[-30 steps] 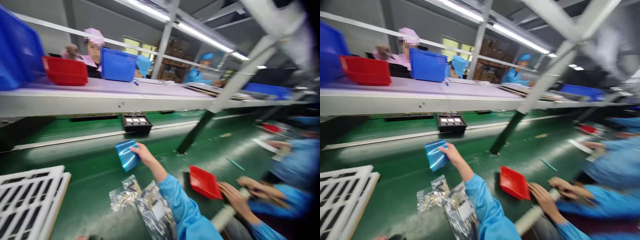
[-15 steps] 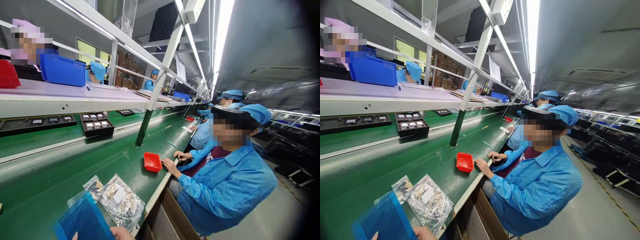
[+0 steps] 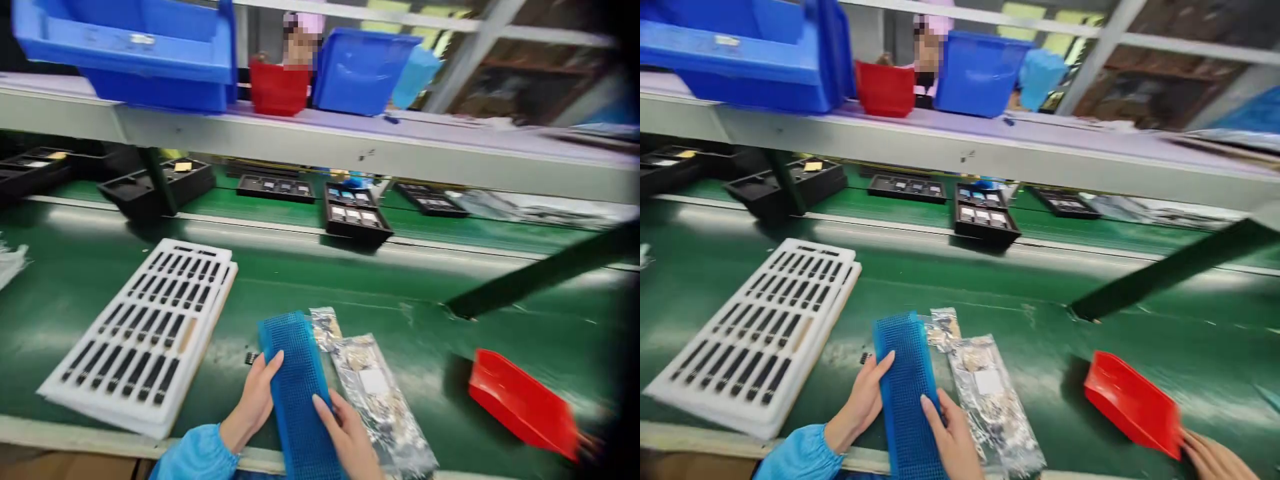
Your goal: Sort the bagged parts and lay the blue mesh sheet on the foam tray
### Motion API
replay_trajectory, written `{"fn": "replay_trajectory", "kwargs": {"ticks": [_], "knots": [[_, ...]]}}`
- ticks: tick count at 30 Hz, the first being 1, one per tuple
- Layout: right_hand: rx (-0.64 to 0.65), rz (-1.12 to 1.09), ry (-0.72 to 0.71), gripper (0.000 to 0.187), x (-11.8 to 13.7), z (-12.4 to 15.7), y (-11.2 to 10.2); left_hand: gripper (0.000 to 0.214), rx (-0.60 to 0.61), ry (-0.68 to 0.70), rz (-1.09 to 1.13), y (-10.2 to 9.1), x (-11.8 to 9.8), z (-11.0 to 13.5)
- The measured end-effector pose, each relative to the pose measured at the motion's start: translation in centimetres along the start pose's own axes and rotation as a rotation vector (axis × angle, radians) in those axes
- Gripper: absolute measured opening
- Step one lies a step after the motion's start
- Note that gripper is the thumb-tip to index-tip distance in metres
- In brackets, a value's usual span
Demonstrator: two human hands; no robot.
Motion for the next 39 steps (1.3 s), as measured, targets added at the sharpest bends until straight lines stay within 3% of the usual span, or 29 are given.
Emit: {"fn": "replay_trajectory", "kwargs": {"ticks": [3, 6, 11, 14, 17, 20, 23, 26, 29, 31, 34, 35, 37, 39], "knots": [[0.054, 0.136, -0.046, 0.054, 1.7, -1.6, 0.8, 0.058, -0.048, 0.106, 0.002, -3.3, -4.0, 1.2], [-0.024, 0.361, -0.151, 0.045, 4.0, -3.3, 1.2, 0.053, -0.026, 0.168, -0.058, -6.7, -7.9, 2.9], [0.108, 0.662, -0.407, 0.028, 6.6, -6.2, 6.9, 0.042, 0.073, 0.180, -0.102, -9.2, -10.9, 4.8], [0.166, 0.712, -0.437, 0.031, 6.7, -7.5, 10.2, 0.039, 0.085, 0.185, -0.121, -8.8, -10.6, 5.0], [0.143, 0.712, -0.444, 0.021, 6.5, -8.3, 11.0, 0.041, 0.022, 0.236, -0.170, -8.1, -10.1, 4.2], [0.072, 0.609, -0.437, 0.020, 6.1, -8.5, 8.8, 0.046, -0.059, 0.294, -0.321, -7.6, -9.7, 2.7], [-0.065, 0.456, -0.365, 0.030, 4.6, -8.5, 4.5, 0.051, -0.099, 0.355, -0.644, -7.6, -9.5, 1.3], [-0.170, 0.348, -0.282, 0.042, 2.9, -8.2, 1.0, 0.071, -0.213, 0.484, -0.942, -8.1, -9.8, 1.6], [-0.167, 0.306, -0.255, 0.047, 2.7, -7.2, 0.7, 0.074, -0.259, 0.616, -1.111, -7.3, -9.5, 3.1], [-0.097, 0.302, -0.266, 0.043, 3.5, -6.4, 2.5, 0.063, -0.129, 0.607, -1.032, -6.0, -8.2, 3.4], [0.014, 0.311, -0.323, 0.032, 5.6, -5.3, 6.8, 0.064, 0.184, 0.432, -0.668, -3.4, -5.0, 2.6], [0.042, 0.326, -0.355, 0.029, 6.4, -5.0, 8.1, 0.064, 0.226, 0.366, -0.546, -2.7, -4.1, 2.2], [0.118, 0.401, -0.414, 0.026, 8.0, -4.5, 10.2, 0.057, 0.167, 0.288, -0.375, -2.5, -3.1, 1.3], [0.189, 0.526, -0.441, 0.030, 9.1, -4.6, 10.4, 0.048, 0.026, 0.274, -0.273, -3.3, -3.2, 0.7]]}}
Point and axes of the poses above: each hand's wrist, its own z-axis away from the middle knuckle, its own y-axis out of the palm, x = y × z, the point moved 8 cm from there along -z, towards the middle knuckle, and after that the axes turned 6 degrees about x, right-handed, at the moved point
